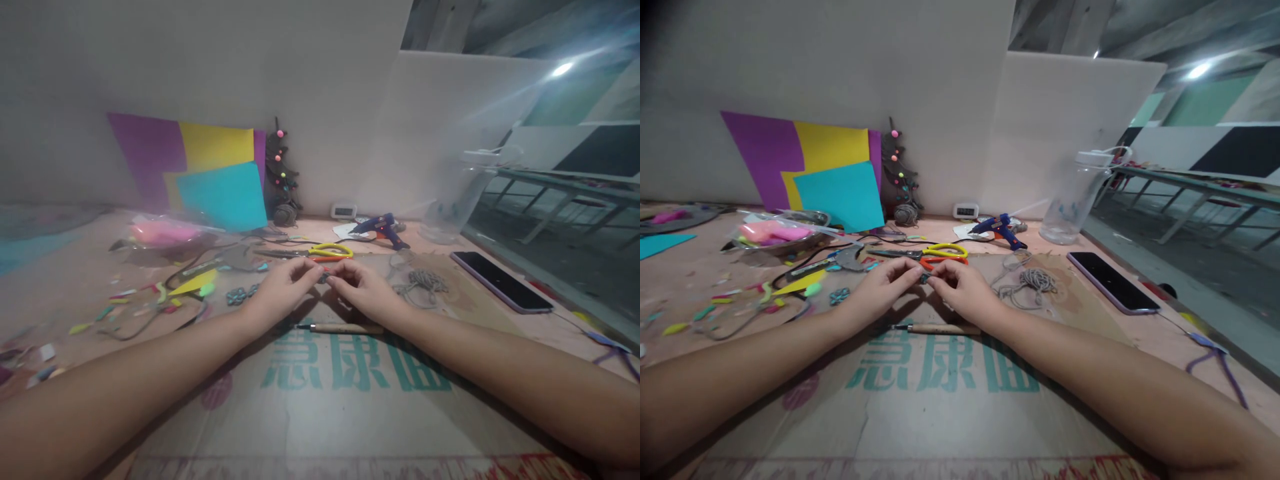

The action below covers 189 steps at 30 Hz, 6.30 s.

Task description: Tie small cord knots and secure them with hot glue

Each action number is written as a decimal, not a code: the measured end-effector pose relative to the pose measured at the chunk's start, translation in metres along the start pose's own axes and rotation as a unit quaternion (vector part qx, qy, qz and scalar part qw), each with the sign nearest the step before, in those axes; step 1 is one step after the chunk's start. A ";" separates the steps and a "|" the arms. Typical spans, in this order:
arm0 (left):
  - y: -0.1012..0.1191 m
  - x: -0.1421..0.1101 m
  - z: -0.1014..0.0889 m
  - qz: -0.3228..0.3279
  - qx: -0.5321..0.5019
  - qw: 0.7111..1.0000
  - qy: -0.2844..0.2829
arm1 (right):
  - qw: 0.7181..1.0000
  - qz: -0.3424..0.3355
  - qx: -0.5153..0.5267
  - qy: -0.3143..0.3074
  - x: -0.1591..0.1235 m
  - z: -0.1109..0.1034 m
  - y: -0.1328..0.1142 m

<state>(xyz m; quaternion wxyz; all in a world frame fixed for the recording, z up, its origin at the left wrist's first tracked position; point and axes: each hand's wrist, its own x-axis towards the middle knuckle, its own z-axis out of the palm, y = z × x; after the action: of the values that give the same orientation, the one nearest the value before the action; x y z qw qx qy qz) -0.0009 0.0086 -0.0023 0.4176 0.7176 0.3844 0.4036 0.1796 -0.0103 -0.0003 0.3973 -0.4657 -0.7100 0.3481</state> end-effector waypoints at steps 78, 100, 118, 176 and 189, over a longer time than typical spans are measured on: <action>0.005 -0.005 -0.001 0.018 0.059 0.998 -0.008 | 0.996 0.033 0.081 -0.026 0.001 -0.002 0.005; 0.005 -0.003 0.000 0.018 0.079 0.997 0.009 | 0.989 0.051 0.135 -0.011 0.000 -0.002 0.003; 0.002 -0.003 0.000 0.027 0.058 0.998 -0.017 | 0.993 0.020 0.114 0.011 0.002 -0.003 0.006; 0.004 -0.001 -0.002 0.055 0.080 0.994 0.058 | 0.986 0.012 0.158 -0.046 0.001 -0.001 0.004; 0.004 -0.002 -0.001 0.051 0.059 0.996 0.037 | 0.991 0.000 0.121 0.056 0.003 -0.004 0.008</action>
<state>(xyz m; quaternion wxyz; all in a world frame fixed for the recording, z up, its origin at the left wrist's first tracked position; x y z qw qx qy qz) -0.0019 0.0058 0.0012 0.3391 0.7444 0.3851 0.4272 0.1856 -0.0049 -0.0045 0.4901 -0.4331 -0.6389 0.4051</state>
